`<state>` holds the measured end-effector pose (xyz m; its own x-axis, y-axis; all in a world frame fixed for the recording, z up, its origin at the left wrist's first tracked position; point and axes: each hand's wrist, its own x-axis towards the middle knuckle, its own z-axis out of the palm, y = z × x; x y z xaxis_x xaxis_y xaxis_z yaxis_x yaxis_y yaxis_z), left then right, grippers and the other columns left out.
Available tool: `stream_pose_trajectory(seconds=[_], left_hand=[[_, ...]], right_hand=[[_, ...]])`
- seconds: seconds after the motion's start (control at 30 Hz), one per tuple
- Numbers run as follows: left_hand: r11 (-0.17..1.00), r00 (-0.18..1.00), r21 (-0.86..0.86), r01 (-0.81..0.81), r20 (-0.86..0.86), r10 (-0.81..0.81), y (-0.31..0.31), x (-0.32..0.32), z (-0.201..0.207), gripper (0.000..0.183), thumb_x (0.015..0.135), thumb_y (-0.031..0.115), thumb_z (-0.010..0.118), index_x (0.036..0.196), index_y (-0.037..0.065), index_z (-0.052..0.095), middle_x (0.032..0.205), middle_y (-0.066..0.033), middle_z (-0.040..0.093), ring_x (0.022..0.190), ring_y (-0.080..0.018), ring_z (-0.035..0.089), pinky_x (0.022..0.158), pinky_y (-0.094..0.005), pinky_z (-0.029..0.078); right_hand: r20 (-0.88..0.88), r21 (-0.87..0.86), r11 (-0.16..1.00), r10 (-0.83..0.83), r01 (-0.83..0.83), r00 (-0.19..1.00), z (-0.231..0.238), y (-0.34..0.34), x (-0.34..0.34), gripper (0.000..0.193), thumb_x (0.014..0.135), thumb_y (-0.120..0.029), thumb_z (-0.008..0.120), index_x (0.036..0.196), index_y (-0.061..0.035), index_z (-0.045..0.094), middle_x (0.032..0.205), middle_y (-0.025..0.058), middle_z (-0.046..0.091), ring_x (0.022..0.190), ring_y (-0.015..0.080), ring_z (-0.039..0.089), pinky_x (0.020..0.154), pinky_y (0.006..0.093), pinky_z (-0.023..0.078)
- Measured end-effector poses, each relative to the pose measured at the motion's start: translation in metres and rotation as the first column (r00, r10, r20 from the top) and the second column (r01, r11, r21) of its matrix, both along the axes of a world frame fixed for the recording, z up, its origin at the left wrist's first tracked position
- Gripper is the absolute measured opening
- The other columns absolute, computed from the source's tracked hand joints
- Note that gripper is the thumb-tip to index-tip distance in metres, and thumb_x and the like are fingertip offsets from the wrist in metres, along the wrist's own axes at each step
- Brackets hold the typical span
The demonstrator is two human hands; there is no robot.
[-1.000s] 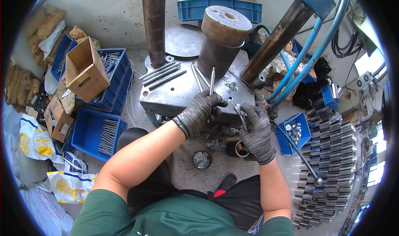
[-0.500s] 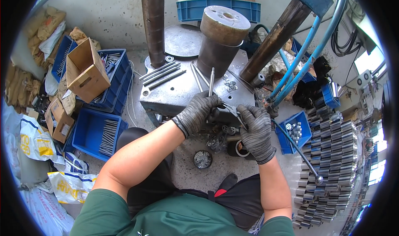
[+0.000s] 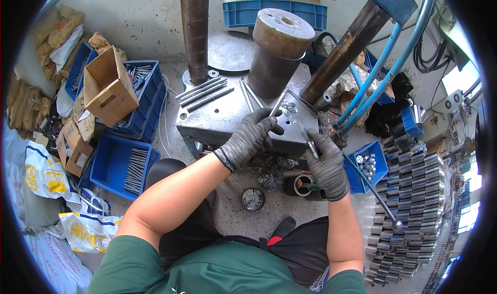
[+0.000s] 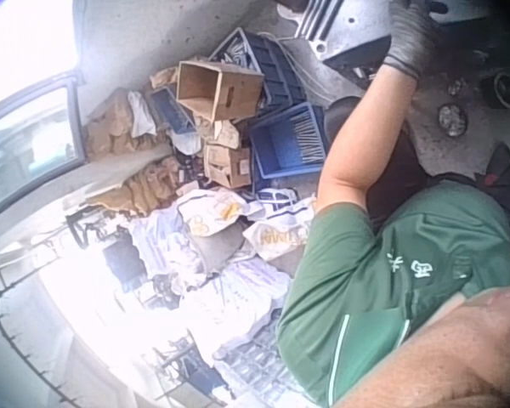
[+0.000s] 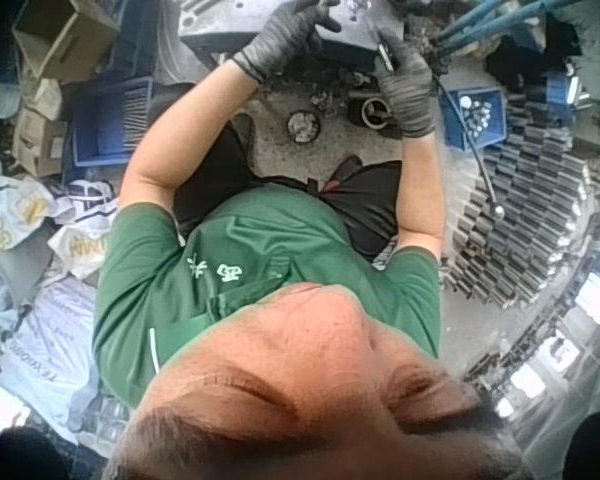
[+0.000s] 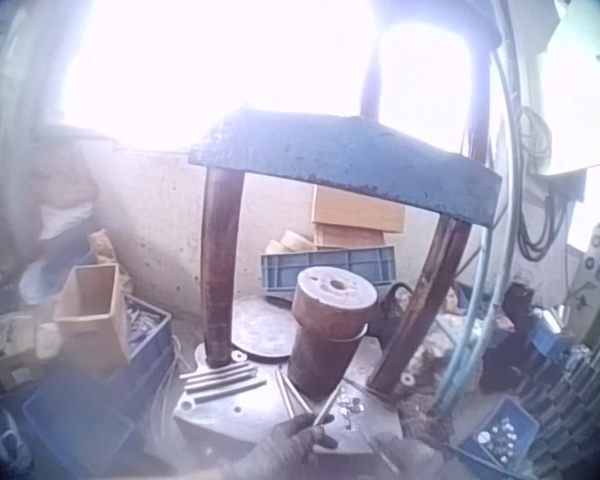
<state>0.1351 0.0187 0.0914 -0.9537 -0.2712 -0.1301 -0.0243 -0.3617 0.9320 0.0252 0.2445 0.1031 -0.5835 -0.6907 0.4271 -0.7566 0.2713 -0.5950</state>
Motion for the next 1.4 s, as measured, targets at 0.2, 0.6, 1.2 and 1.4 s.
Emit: stream_pose_trajectory(seconds=[0.2, 0.6, 1.2, 1.4], left_hand=[[0.889, 0.999, -0.457, 0.011, 0.036, 0.006, -0.002, -0.001, -0.008, 0.034, 0.105, 0.013, 0.056, 0.137, 0.003, 0.063, 0.101, -0.0066, 0.072, 0.079, -0.0094, 0.064, 0.074, -0.0240, 0.055], [0.512, 0.983, -0.851, -0.118, -0.175, -0.064, -0.006, 0.003, 0.000, 0.032, 0.093, -0.001, 0.066, 0.124, 0.004, 0.072, 0.114, -0.0128, 0.071, 0.107, -0.0192, 0.067, 0.095, -0.0358, 0.055], [0.913, 0.920, 0.138, 0.383, 0.029, -0.391, -0.002, 0.004, -0.008, 0.036, 0.101, 0.023, 0.068, 0.128, -0.001, 0.065, 0.089, -0.0079, 0.073, 0.067, -0.0107, 0.067, 0.055, -0.0215, 0.052], [0.894, 0.914, 0.198, 0.401, -0.028, -0.404, -0.003, 0.005, -0.008, 0.035, 0.101, 0.023, 0.068, 0.127, 0.000, 0.065, 0.085, -0.0071, 0.073, 0.057, -0.0078, 0.062, 0.047, -0.0193, 0.045]], right_hand=[[0.407, -0.045, 0.993, -0.086, 0.114, 0.909, 0.008, 0.008, -0.008, 0.048, 0.089, 0.000, 0.072, 0.136, -0.0002, 0.065, 0.099, 0.0031, 0.068, 0.089, 0.0098, 0.063, 0.084, 0.0277, 0.054], [0.372, 0.240, 0.970, -0.045, -0.049, 0.927, 0.037, 0.031, -0.018, 0.048, 0.085, -0.007, 0.075, 0.133, -0.0022, 0.069, 0.104, 0.0146, 0.076, 0.092, 0.0175, 0.070, 0.089, 0.0337, 0.056], [0.398, 0.300, 0.918, 0.128, -0.260, 0.909, 0.040, 0.022, -0.002, 0.052, 0.081, -0.007, 0.081, 0.131, 0.0005, 0.069, 0.116, 0.0161, 0.076, 0.102, 0.0179, 0.073, 0.092, 0.0347, 0.058], [0.398, 0.266, 0.929, 0.138, -0.258, 0.907, 0.035, 0.024, -0.004, 0.049, 0.083, -0.006, 0.080, 0.130, 0.0005, 0.069, 0.113, 0.0148, 0.077, 0.100, 0.0167, 0.072, 0.090, 0.0339, 0.058]])
